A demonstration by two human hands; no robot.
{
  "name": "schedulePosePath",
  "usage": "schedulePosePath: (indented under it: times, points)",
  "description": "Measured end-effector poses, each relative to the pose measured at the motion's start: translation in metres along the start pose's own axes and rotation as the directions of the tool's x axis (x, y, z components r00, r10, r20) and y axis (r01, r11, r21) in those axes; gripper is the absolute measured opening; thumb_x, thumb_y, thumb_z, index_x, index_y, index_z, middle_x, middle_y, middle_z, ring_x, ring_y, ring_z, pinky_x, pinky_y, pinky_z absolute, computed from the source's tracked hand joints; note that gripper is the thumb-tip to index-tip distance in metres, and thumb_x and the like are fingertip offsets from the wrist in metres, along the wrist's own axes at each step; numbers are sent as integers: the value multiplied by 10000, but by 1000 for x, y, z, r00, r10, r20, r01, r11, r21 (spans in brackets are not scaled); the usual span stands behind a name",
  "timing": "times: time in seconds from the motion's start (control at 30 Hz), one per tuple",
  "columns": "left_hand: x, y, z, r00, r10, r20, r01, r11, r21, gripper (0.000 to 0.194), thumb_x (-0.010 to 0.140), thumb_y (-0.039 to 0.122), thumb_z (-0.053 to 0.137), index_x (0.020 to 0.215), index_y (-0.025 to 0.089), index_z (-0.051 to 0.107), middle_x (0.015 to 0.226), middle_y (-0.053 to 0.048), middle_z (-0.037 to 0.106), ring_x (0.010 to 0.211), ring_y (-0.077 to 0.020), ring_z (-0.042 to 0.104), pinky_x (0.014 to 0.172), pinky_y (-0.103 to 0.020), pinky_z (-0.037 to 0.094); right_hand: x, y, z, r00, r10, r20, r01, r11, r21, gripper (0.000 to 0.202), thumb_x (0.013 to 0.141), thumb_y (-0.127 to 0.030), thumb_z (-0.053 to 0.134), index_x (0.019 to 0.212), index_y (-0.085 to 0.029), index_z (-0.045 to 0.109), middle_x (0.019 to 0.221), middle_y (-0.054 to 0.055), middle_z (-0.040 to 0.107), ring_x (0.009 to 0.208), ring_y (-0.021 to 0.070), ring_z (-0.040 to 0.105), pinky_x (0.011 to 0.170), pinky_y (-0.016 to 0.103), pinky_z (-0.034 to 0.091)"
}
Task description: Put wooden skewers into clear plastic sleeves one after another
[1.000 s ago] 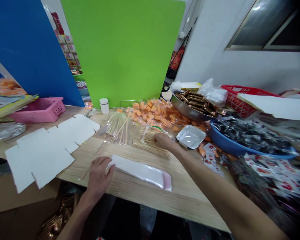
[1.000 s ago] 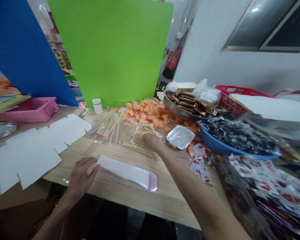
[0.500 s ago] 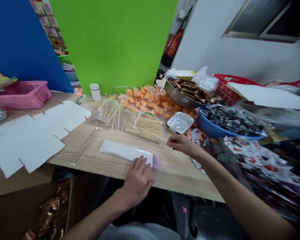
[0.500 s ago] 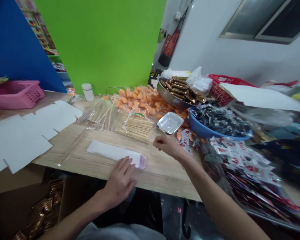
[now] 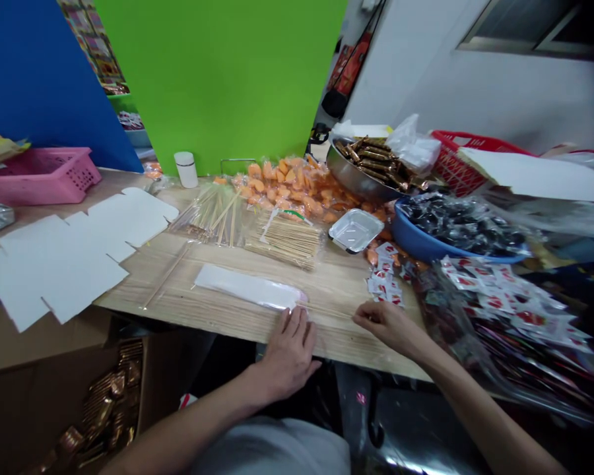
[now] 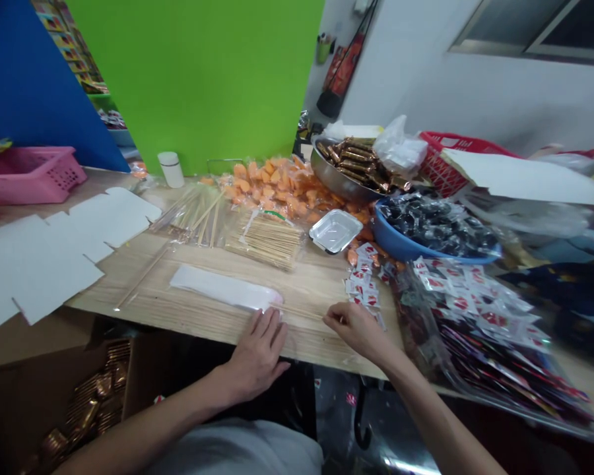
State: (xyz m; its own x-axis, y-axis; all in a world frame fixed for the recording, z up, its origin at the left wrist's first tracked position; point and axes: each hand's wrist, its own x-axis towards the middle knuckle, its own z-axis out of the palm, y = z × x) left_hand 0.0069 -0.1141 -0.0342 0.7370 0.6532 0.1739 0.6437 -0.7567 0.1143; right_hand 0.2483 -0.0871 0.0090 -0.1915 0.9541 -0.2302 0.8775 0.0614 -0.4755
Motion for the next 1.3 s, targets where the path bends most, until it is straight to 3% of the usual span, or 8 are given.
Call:
schedulePosePath:
  times: [0.33,0.57,0.73,0.8,0.9,0.97,1.07,1.3]
  points:
    - [0,-2,3,1000,17,-20,-16,999,27,620,824,470,481,1261,36,420,1364,-255,382,1312,-355,277,1073,-469,136,25,-32,14,999,-21,-28,23,997,70,267,776,-309,456,627,-164,625,561,17,568,559,149,521,514,237,332]
    - [-1,2,-6,1000,28,-6,-28,1000,7,625,809,468,498,1254,35,429,1350,-230,409,1325,-362,234,1081,-477,134,57,-68,45,987,-76,-143,108,967,231,417,780,-308,481,1146,-140,591,589,-2,586,538,146,528,549,246,394]
    - [-14,-20,-31,992,-39,-123,14,981,-193,449,832,426,457,1180,148,514,1226,-116,544,1229,-258,387,1089,-419,190,63,-83,48,981,-133,-140,155,975,162,233,779,-257,464,760,-176,681,668,41,657,619,164,576,603,262,405]
    - [-21,-48,-40,940,-259,-221,206,950,-236,257,850,301,426,999,181,597,1037,-75,620,1090,-226,475,1057,-433,226,62,-86,46,981,-150,-124,168,974,152,235,774,-241,453,656,-186,648,633,30,645,595,158,567,587,258,393]
    - [-28,-100,-49,726,-636,-262,615,770,-167,183,825,246,463,848,163,624,892,-89,612,952,-247,480,910,-440,331,61,-88,45,980,-147,-135,166,976,143,236,765,-221,440,611,-191,617,590,13,620,563,148,547,558,248,372]
    - [-29,-128,-52,641,-738,-213,736,669,-104,137,782,251,523,787,163,629,897,-95,599,946,-265,460,849,-437,337,61,-89,45,979,-146,-144,166,976,140,237,763,-210,433,592,-192,597,578,7,609,558,143,540,559,244,366]
    - [-24,-146,-52,632,-761,-149,758,647,-85,103,743,205,547,687,168,625,868,-84,601,929,-260,457,803,-418,325,61,-89,47,979,-137,-150,157,978,134,230,762,-199,429,589,-194,581,583,4,610,557,141,542,572,243,370]
    - [-13,-144,-50,611,-788,-78,776,616,-136,171,768,125,459,681,148,604,866,-96,605,916,-252,470,733,-385,317,60,-86,47,972,-165,-170,177,983,54,231,783,-199,413,624,-194,581,631,20,619,597,152,559,585,248,368]
